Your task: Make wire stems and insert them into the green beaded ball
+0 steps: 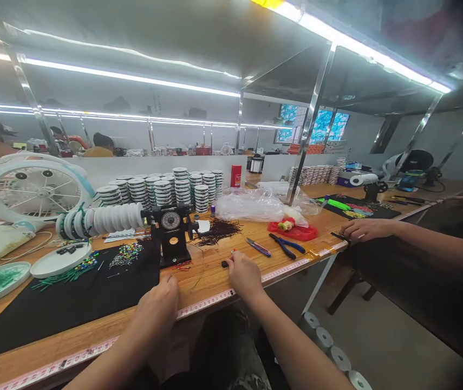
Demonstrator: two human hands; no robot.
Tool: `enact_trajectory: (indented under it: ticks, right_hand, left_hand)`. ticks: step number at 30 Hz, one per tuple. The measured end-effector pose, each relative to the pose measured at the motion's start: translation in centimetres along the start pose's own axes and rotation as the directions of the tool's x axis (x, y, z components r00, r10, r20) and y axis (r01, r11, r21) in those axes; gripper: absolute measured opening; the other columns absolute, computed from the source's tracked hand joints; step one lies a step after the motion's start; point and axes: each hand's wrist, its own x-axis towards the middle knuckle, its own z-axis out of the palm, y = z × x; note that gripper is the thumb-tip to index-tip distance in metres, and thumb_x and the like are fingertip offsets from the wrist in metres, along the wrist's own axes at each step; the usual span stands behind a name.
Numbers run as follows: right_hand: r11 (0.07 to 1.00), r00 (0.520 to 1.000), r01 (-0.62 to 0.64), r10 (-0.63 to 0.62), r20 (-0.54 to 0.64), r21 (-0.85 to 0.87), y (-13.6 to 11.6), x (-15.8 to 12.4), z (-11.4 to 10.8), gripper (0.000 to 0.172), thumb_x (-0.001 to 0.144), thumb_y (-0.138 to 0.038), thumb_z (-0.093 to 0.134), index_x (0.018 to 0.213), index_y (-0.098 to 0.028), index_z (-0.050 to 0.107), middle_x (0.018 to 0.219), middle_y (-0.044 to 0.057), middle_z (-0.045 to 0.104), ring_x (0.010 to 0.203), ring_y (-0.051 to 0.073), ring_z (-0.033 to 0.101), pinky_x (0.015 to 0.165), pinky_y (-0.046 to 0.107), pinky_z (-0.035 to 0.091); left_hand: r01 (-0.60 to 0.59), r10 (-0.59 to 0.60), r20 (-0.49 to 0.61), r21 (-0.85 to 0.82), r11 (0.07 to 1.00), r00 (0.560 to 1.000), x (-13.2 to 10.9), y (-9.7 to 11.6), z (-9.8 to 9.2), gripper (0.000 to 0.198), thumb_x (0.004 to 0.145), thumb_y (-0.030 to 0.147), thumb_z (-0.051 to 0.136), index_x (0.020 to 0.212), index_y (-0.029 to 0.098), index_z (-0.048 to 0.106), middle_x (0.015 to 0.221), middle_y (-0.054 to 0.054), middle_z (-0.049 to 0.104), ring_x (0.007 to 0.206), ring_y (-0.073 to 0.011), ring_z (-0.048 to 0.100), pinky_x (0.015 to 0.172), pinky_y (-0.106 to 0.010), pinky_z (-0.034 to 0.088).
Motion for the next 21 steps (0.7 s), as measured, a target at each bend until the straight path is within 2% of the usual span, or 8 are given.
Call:
enact_trajectory:
  ticks: [4, 7, 9, 12, 14, 16, 18, 21]
  right_hand:
    - [0.992, 0.991, 0.106, -0.1, -0.089, 0.068, -1.3, -2.0, -1.3, 0.02, 0.087, -0.023, 0.043, 0.087, -0.013, 0.06, 0.095, 0.013, 0.058, 0.092, 0.022, 0.052, 0.082, 0.033, 0.037]
    - [0.864, 0.973, 0.223, -0.227, -0.045, 0.451, -4.0, -5.6, -2.2, 0.019, 0.081, -0.03, 0.055, 0.094, -0.016, 0.057, 0.102, 0.01, 0.055, 0.097, 0.02, 0.051, 0.084, 0.032, 0.039]
    - [0.561, 0.9, 0.019, -0.37, 0.23, 0.828, -5.9, -8.2, -2.3, 0.038, 0.069, -0.032, 0.07, 0.099, -0.017, 0.054, 0.098, 0.007, 0.057, 0.086, 0.018, 0.055, 0.072, 0.028, 0.044]
    - [0.17, 0.63, -0.518, -0.588, 0.508, 0.839, -7.5, -10.6, -1.1, 0.05, 0.059, -0.03, 0.078, 0.1, -0.015, 0.052, 0.089, 0.005, 0.06, 0.075, 0.014, 0.058, 0.065, 0.024, 0.044]
    - [0.055, 0.576, -0.667, -0.595, 0.561, 0.743, -7.4, -11.3, 0.4, 0.039, 0.064, -0.032, 0.075, 0.09, -0.012, 0.053, 0.074, 0.002, 0.059, 0.061, 0.009, 0.056, 0.058, 0.021, 0.042]
    - [0.019, 0.583, -0.705, -0.552, 0.596, 0.709, -6.8, -11.5, 1.8, 0.031, 0.07, -0.037, 0.07, 0.077, -0.013, 0.051, 0.055, -0.003, 0.052, 0.045, 0.006, 0.048, 0.048, 0.019, 0.036]
    - [0.059, 0.577, -0.705, -0.531, 0.621, 0.706, -6.2, -11.8, 2.8, 0.034, 0.07, -0.04, 0.07, 0.069, -0.013, 0.049, 0.048, -0.004, 0.048, 0.04, 0.005, 0.043, 0.046, 0.018, 0.031]
    - [0.213, 0.525, -0.701, -0.492, 0.694, 0.681, -5.6, -12.8, 3.6, 0.042, 0.06, -0.044, 0.076, 0.065, -0.01, 0.052, 0.054, 0.0, 0.053, 0.047, 0.004, 0.045, 0.049, 0.017, 0.031]
  left_hand:
    - [-0.017, -0.02, -0.068, -0.497, 0.868, 0.997, -2.7, -0.4, -1.3, 0.024, 0.088, 0.023, 0.037, 0.073, 0.018, 0.054, 0.09, -0.011, 0.06, 0.091, -0.0241, 0.057, 0.079, -0.035, 0.043]
    - [-0.02, 0.014, -0.015, -0.792, 0.61, 1.0, -5.4, 0.2, -2.5, 0.021, 0.084, 0.031, 0.049, 0.072, 0.021, 0.062, 0.117, -0.009, 0.055, 0.116, -0.0241, 0.045, 0.095, -0.033, 0.037]
    - [-0.061, 0.054, -0.038, -0.848, 0.527, 0.998, -6.7, 0.8, -3.3, 0.019, 0.082, 0.03, 0.052, 0.072, 0.022, 0.066, 0.125, -0.007, 0.05, 0.124, -0.0234, 0.036, 0.1, -0.032, 0.032]
    - [-0.035, 0.025, -0.026, -0.89, 0.454, 0.999, -7.9, 1.3, -3.9, 0.016, 0.08, 0.027, 0.056, 0.069, 0.021, 0.067, 0.123, -0.006, 0.051, 0.123, -0.0231, 0.037, 0.1, -0.032, 0.032]
    - [0.059, -0.019, 0.056, -0.927, 0.371, 0.998, -8.0, 0.9, -4.1, 0.014, 0.078, 0.027, 0.058, 0.069, 0.02, 0.066, 0.117, -0.006, 0.056, 0.117, -0.0227, 0.044, 0.096, -0.031, 0.035]
    - [0.115, -0.023, 0.114, -0.942, 0.314, 0.993, -7.6, 0.0, -4.2, 0.014, 0.078, 0.029, 0.058, 0.07, 0.019, 0.064, 0.109, -0.006, 0.06, 0.107, -0.0219, 0.052, 0.091, -0.03, 0.039]
    - [0.105, -0.041, 0.096, -0.901, 0.42, 0.994, -6.6, -1.6, -4.2, 0.016, 0.08, 0.028, 0.054, 0.072, 0.018, 0.062, 0.097, -0.006, 0.063, 0.094, -0.0205, 0.057, 0.084, -0.029, 0.043]
    - [0.104, -0.187, -0.101, -0.54, 0.835, 0.977, -4.2, -5.0, -4.1, 0.018, 0.083, 0.024, 0.046, 0.081, 0.016, 0.061, 0.088, -0.006, 0.062, 0.087, -0.0196, 0.057, 0.08, -0.028, 0.041]
